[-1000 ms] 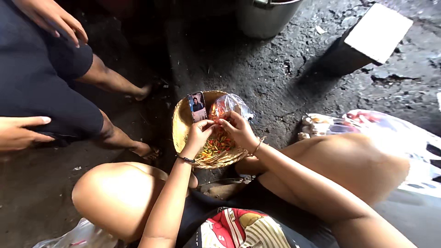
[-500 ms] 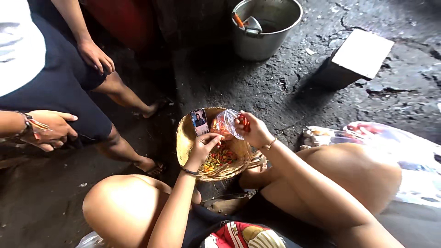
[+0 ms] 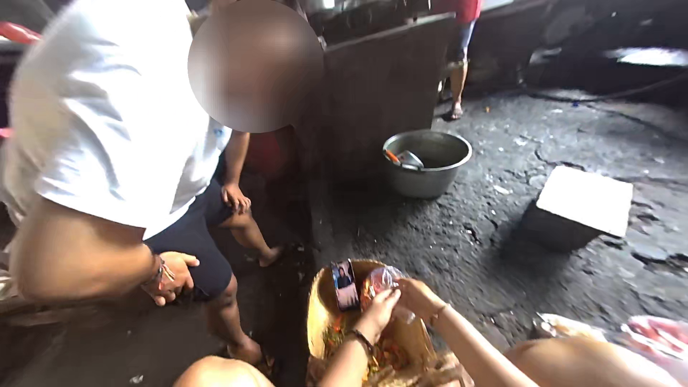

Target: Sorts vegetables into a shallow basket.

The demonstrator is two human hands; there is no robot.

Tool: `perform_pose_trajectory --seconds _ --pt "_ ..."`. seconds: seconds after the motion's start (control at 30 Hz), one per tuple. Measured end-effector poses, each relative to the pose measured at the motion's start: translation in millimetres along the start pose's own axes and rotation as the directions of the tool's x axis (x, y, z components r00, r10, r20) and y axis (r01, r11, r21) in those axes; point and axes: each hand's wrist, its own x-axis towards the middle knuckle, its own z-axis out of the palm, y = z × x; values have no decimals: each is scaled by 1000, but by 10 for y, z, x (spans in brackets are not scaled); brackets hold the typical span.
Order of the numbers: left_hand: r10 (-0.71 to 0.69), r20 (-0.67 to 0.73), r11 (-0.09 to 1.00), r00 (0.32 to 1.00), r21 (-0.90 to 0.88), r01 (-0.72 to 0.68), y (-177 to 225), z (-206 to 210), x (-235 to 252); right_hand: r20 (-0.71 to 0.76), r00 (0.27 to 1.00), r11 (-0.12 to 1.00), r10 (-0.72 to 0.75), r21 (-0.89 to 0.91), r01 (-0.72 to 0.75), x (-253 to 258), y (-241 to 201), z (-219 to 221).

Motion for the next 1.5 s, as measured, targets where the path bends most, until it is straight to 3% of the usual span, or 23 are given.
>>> perform_pose_trajectory --seconds 0.13,0.4,0.53,0.8,0.9,1.0,1.07,1.17,1.3,1.5 --pt "34 -163 999 986 16 -32 102 111 87 -30 996 997 -82 -11 81 83 4 24" --pt "60 -7 994 998 89 -59 254 -154 -227 -71 957 957 -281 -95 274 28 -70 -45" --pt "28 -16 983 999 182 -24 443 -380 -580 -95 920 922 -381 -117 369 -108 -131 -104" --pt "267 -125 900 956 386 -201 643 -957 -1510 -51 782 781 -621 -127 612 -755 -828 -79" --pt "403 -223 856 887 436 -280 638 -1151 -1824 -69 690 692 -721 -120 712 -997 -1184 -142" --pt "603 -295 730 741 578 -364 549 -1379 -2125 -89 584 590 -807 -177 788 -1074 -1418 -314" --pt "708 -308 605 635 730 -320 453 -1531 -2283 -127 543 558 -830 -201 805 -1049 -1564 -434" --pt "725 -336 517 601 843 -152 285 -1738 -2434 -211 538 575 -816 -208 791 -1005 -1741 -548" --pt "669 -365 524 647 849 -63 221 -1905 -2420 -260 553 606 -792 -217 766 -827 -1967 -644" --pt "551 -491 703 675 708 -59 354 -1970 -2168 -317 597 668 -737 -207 714 -540 -2163 -784"
